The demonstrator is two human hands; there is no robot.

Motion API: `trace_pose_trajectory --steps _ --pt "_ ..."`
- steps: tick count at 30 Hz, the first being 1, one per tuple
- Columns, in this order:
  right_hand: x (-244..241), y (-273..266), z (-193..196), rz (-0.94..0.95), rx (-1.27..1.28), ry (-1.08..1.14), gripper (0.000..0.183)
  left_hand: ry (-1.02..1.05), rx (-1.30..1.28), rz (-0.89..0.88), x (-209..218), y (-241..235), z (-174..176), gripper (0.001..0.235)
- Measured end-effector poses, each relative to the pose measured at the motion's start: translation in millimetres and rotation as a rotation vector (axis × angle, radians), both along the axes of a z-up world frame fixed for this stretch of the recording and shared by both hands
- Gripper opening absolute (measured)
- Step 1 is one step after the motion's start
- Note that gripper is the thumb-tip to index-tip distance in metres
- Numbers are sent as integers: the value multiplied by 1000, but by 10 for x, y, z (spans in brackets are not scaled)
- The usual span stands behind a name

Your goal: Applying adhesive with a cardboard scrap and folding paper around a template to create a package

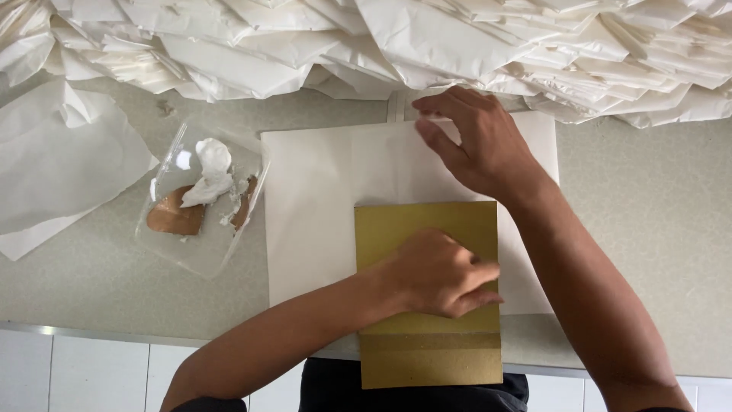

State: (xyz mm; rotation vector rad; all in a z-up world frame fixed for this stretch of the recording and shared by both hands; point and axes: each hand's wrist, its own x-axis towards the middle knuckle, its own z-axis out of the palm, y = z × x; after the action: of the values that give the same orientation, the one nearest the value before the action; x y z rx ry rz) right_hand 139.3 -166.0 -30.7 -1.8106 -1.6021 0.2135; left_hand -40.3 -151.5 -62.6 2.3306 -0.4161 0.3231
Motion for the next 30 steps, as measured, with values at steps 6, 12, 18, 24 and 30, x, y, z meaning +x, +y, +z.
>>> trace_pose_trajectory --steps 6,12,18,24,30 --pt "84 344 121 -57 -465 165 16 63 198 -104 31 -5 -181 26" --pt "219 560 316 75 -866 229 41 215 275 -192 61 84 7 27" --pt "49 689 721 23 -1039 155 63 176 227 -198 38 99 15 26" --pt "-48 728 836 22 -1093 144 64 163 207 -202 40 119 34 28" --pt "-79 731 715 54 -1077 168 65 171 218 -204 44 105 10 29"
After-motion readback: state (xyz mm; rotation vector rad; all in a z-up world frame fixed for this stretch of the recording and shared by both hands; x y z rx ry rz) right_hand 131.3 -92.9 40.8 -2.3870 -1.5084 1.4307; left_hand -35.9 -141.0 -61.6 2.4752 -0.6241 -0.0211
